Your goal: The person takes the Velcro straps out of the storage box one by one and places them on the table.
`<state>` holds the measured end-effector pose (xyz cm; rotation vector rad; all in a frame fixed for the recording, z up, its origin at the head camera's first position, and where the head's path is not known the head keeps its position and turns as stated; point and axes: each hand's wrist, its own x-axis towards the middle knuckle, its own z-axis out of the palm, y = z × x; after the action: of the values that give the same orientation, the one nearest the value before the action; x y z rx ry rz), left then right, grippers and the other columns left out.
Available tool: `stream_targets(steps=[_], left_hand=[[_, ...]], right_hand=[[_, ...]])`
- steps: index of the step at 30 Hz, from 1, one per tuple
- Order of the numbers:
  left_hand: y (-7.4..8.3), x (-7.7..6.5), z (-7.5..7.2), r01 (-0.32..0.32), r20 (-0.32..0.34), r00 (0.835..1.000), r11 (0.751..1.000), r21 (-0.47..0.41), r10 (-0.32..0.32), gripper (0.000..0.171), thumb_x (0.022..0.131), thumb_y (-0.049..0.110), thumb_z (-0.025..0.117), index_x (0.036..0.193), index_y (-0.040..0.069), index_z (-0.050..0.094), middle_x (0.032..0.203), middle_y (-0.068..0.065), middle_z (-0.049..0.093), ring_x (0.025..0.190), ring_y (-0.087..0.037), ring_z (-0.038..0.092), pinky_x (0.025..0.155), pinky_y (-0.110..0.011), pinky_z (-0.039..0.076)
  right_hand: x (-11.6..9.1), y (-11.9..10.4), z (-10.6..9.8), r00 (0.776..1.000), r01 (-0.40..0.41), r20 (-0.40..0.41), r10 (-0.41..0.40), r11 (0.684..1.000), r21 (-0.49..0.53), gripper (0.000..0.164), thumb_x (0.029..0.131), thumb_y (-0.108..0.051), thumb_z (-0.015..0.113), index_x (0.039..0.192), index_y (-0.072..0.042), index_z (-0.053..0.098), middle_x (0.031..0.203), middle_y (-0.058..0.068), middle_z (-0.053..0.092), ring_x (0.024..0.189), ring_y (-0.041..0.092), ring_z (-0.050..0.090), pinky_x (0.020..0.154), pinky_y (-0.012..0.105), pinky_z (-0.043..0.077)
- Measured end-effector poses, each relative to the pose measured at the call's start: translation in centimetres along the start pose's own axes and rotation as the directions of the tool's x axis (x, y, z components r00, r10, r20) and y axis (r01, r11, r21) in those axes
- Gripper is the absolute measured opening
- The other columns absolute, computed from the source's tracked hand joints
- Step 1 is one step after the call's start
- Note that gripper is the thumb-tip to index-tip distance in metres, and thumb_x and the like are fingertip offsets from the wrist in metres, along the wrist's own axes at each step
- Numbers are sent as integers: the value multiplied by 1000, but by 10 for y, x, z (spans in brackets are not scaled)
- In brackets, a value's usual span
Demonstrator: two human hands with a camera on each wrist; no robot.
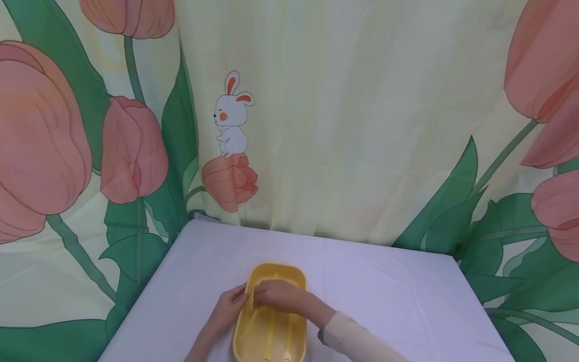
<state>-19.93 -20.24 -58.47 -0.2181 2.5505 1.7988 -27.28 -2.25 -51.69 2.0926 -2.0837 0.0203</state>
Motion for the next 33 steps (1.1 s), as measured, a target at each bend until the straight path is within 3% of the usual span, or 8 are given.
stream_targets(steps=[5, 9, 16, 23, 28, 33], left_hand=[[-1, -1, 0, -9, -13, 1000, 1000, 4, 9, 52, 94, 34, 57, 131, -2, 50, 131, -19, 52, 117, -32, 54, 95, -40, 47], [0, -2, -1, -11, -5, 1000, 1000, -2, 11, 51, 94, 32, 57, 131, -2, 50, 131, -19, 52, 117, -33, 53, 94, -40, 48], [2, 0, -2, 38, 7, 999, 999, -7, -38, 54, 94, 36, 57, 133, -1, 49, 133, -18, 51, 120, -33, 50, 97, -43, 45], [1, 0, -1, 27, 5, 1000, 999, -26, -27, 50, 95, 31, 56, 132, -1, 49, 132, -19, 52, 119, -34, 51, 97, -44, 44], [4, -4, -1, -7, -24, 1000, 1000, 10, 7, 44, 94, 23, 58, 131, -2, 51, 131, -19, 53, 123, -38, 45, 102, -53, 36], [4, -2, 1, 40, -30, 999, 999, 31, -39, 45, 94, 24, 57, 132, 0, 51, 133, -18, 52, 124, -37, 45, 102, -53, 37]], right_hand=[[0, -1, -12, 998, -43, -37, 46, 997, 69, 10, 93, -18, 60, 98, -19, 69, 99, -10, 63, 91, 1, 53, 85, 3, 38], [-3, -4, -18, 996, -33, -81, 40, 995, 93, 9, 92, -17, 61, 98, -17, 68, 98, -9, 63, 93, 2, 55, 88, 4, 39], [-14, -3, -23, 982, -24, -178, 54, 985, 169, 7, 90, -13, 64, 96, -13, 67, 97, -4, 63, 95, 5, 57, 91, 6, 38], [-28, 1, -26, 975, -132, -141, 170, 961, 241, 10, 91, -14, 63, 100, -13, 67, 98, -5, 63, 94, 3, 58, 88, 6, 40], [-37, 3, -32, 957, -208, -137, 255, 934, 291, 12, 92, -14, 63, 102, -13, 68, 98, -5, 65, 93, 3, 59, 87, 8, 43], [-47, 7, -38, 927, -258, -182, 329, 909, 326, 11, 91, -11, 64, 100, -12, 68, 95, -6, 65, 90, 3, 60, 84, 8, 45]])
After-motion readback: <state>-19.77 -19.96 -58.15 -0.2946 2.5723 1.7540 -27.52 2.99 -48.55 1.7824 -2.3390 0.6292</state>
